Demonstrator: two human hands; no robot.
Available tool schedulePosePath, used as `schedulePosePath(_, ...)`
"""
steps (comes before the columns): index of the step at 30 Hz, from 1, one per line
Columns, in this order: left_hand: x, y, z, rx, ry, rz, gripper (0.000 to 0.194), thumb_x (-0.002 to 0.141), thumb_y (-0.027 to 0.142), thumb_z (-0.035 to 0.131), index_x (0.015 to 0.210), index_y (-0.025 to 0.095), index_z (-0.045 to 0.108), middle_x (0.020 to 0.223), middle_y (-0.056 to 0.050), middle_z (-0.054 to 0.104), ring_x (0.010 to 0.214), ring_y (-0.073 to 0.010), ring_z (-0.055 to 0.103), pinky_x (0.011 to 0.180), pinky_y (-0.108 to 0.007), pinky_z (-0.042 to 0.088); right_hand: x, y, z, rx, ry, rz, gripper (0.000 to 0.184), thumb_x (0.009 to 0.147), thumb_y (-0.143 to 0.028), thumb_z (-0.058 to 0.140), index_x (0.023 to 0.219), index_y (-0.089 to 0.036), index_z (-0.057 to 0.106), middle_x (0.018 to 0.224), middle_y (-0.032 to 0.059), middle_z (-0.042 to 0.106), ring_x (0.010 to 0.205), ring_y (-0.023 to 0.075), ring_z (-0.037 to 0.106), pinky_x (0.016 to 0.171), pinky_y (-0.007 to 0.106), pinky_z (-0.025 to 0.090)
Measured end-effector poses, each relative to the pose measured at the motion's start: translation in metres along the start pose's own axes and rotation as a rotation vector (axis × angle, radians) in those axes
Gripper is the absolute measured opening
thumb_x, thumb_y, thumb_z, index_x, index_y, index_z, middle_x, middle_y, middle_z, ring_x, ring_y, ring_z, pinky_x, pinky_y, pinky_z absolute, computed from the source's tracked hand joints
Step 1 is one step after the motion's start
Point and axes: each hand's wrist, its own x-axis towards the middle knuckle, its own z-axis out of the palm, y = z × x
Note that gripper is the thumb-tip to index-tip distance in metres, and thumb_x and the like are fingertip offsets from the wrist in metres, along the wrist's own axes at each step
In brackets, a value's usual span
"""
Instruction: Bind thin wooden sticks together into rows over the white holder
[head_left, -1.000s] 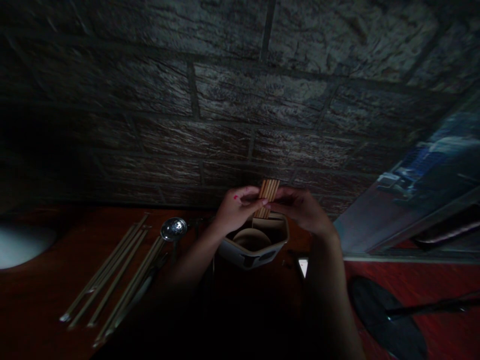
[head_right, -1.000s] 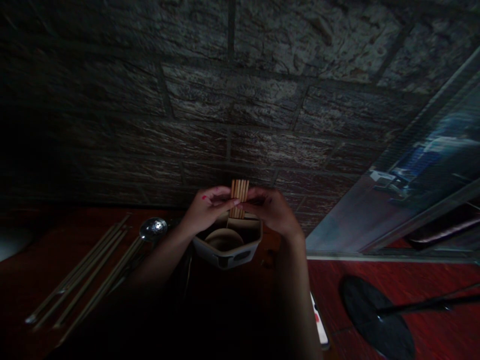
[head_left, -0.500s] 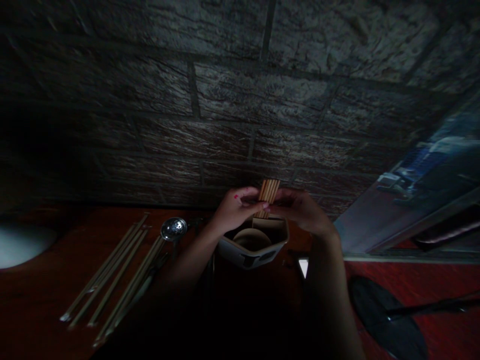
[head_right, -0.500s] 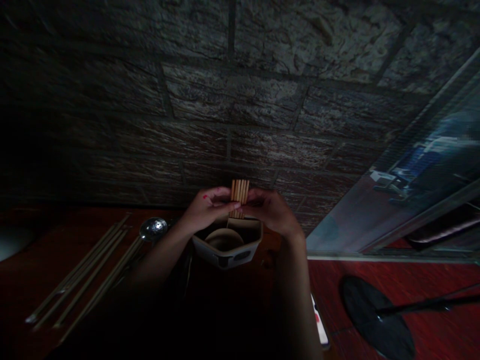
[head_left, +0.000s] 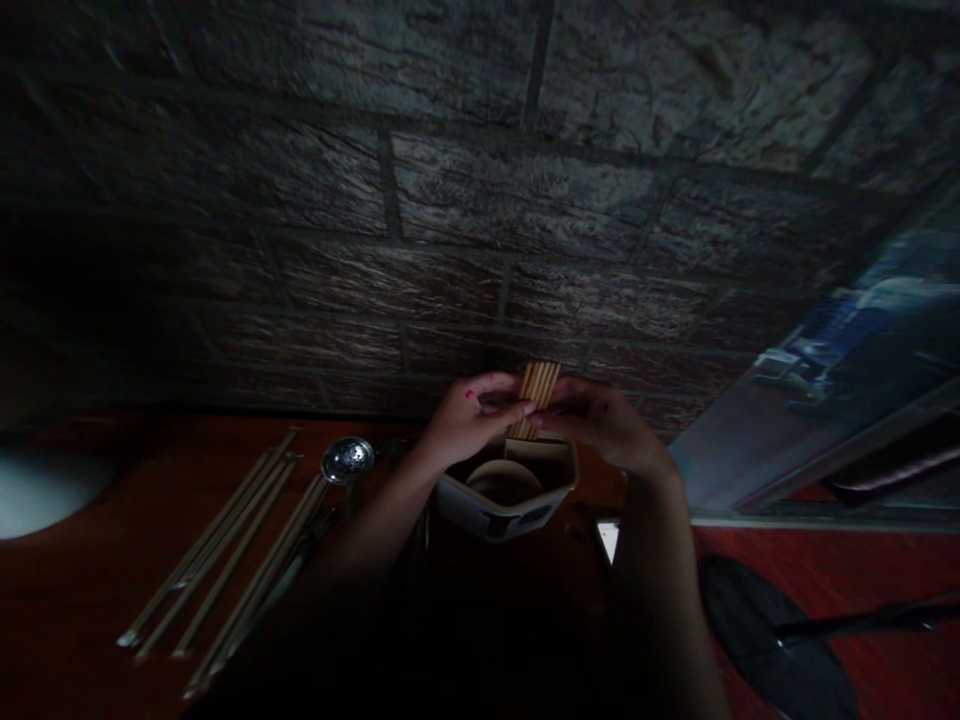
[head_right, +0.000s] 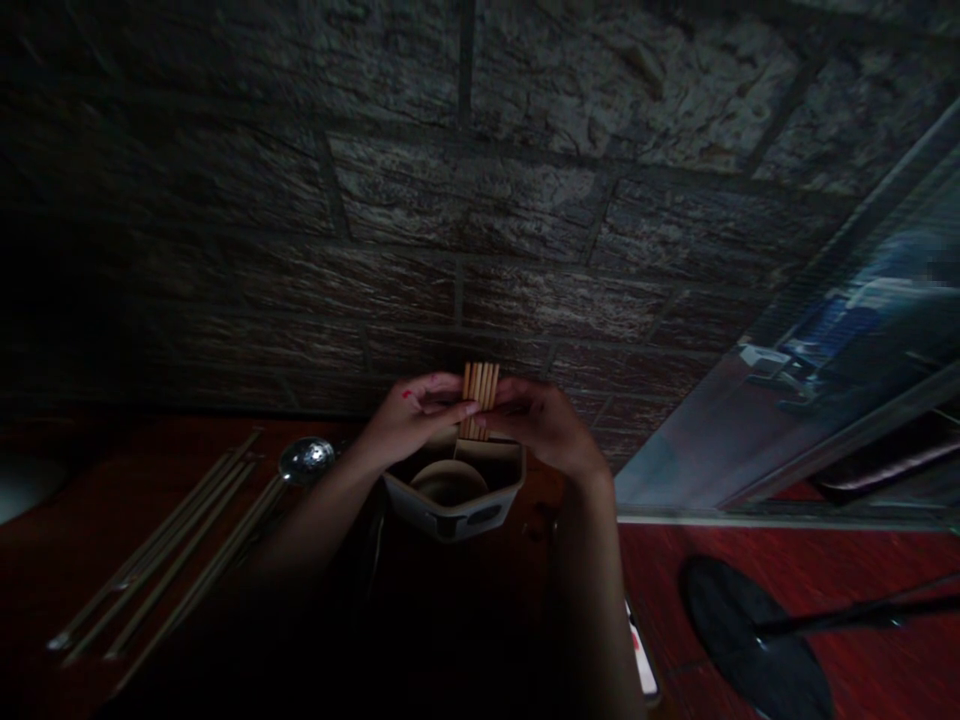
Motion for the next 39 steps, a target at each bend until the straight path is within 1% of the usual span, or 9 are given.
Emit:
schedulePosePath(3, 0.0, 0.002, -0.001, 0.007, -0.012, -0.004, 0.029, 0.076, 0.027, 0.074, 0.102, 0.015, 0.068, 0.106, -0.01, 0.073, 0.096, -0.0205, 0.07, 0.085, -0.036, 0.057, 0.0, -0.001, 0.0, -0.005, 0.012, -0.01, 0.026, 0.071, -0.032, 0.08, 0.093, -0.022, 0.072, 0.096, 0.0033, 0.073, 0.089, 0.0172, 0.068, 0.086, 0.034, 0.054)
schedulePosePath(6, -0.001, 0.006, -0.004, -0.007, -0.028, -0.014, 0.031, 0.076, 0.028, 0.074, 0.103, 0.015, 0.067, 0.104, -0.009, 0.074, 0.094, -0.0205, 0.071, 0.082, -0.035, 0.058, -0.001, -0.005, 0.0, -0.025, 0.054, -0.041, 0.025, 0.072, -0.032, 0.079, 0.092, -0.021, 0.072, 0.096, 0.0039, 0.073, 0.089, 0.0179, 0.068, 0.087, 0.035, 0.053)
schedulePosePath(9, -0.001, 0.01, -0.006, 0.007, 0.009, -0.023, 0.03, 0.076, 0.028, 0.074, 0.102, 0.015, 0.068, 0.099, -0.009, 0.075, 0.09, -0.0201, 0.072, 0.08, -0.034, 0.058, -0.001, -0.009, 0.0, -0.049, 0.125, -0.075, 0.024, 0.072, -0.034, 0.079, 0.091, -0.021, 0.073, 0.096, 0.0049, 0.074, 0.091, 0.0193, 0.068, 0.09, 0.036, 0.053)
schedulePosePath(13, -0.002, 0.011, -0.005, 0.026, 0.062, 0.006, 0.025, 0.078, 0.03, 0.072, 0.097, 0.015, 0.071, 0.094, -0.007, 0.075, 0.085, -0.0191, 0.072, 0.076, -0.032, 0.059, -0.002, -0.013, 0.002, -0.033, 0.207, -0.108, 0.022, 0.072, -0.035, 0.08, 0.09, -0.023, 0.075, 0.095, 0.004, 0.075, 0.09, 0.0196, 0.068, 0.089, 0.036, 0.053)
schedulePosePath(18, -0.003, 0.007, 0.0, -0.01, 0.066, 0.034, 0.028, 0.078, 0.03, 0.073, 0.102, 0.015, 0.069, 0.099, -0.008, 0.075, 0.091, -0.0198, 0.071, 0.082, -0.033, 0.058, -0.001, -0.013, 0.003, -0.007, 0.193, -0.144, 0.018, 0.074, -0.031, 0.079, 0.091, -0.025, 0.076, 0.096, 0.0015, 0.076, 0.091, 0.0187, 0.069, 0.09, 0.035, 0.054)
schedulePosePath(28, -0.001, 0.0, 0.002, 0.002, 0.098, -0.021, 0.027, 0.076, 0.029, 0.073, 0.098, 0.013, 0.071, 0.099, -0.008, 0.076, 0.09, -0.0204, 0.072, 0.082, -0.033, 0.058, 0.002, -0.01, 0.004, -0.005, 0.119, -0.112, 0.015, 0.076, -0.03, 0.076, 0.09, -0.025, 0.076, 0.093, 0.0013, 0.076, 0.088, 0.0173, 0.068, 0.088, 0.034, 0.052)
schedulePosePath(34, -0.002, 0.006, -0.002, 0.068, 0.024, -0.077, 0.028, 0.077, 0.032, 0.073, 0.096, 0.012, 0.072, 0.1, -0.01, 0.076, 0.092, -0.0217, 0.071, 0.082, -0.034, 0.057, 0.002, -0.009, 0.004, 0.017, 0.125, -0.105, 0.014, 0.075, -0.028, 0.076, 0.089, -0.025, 0.076, 0.091, 0.0005, 0.076, 0.085, 0.0156, 0.068, 0.085, 0.031, 0.052)
schedulePosePath(39, -0.002, 0.009, -0.005, 0.082, -0.015, -0.054, 0.025, 0.078, 0.032, 0.073, 0.093, 0.013, 0.073, 0.097, -0.009, 0.076, 0.091, -0.0211, 0.071, 0.084, -0.034, 0.056, 0.002, -0.009, 0.004, 0.012, 0.107, -0.119, 0.013, 0.077, -0.028, 0.075, 0.09, -0.024, 0.076, 0.091, 0.0011, 0.075, 0.086, 0.0157, 0.068, 0.086, 0.031, 0.052)
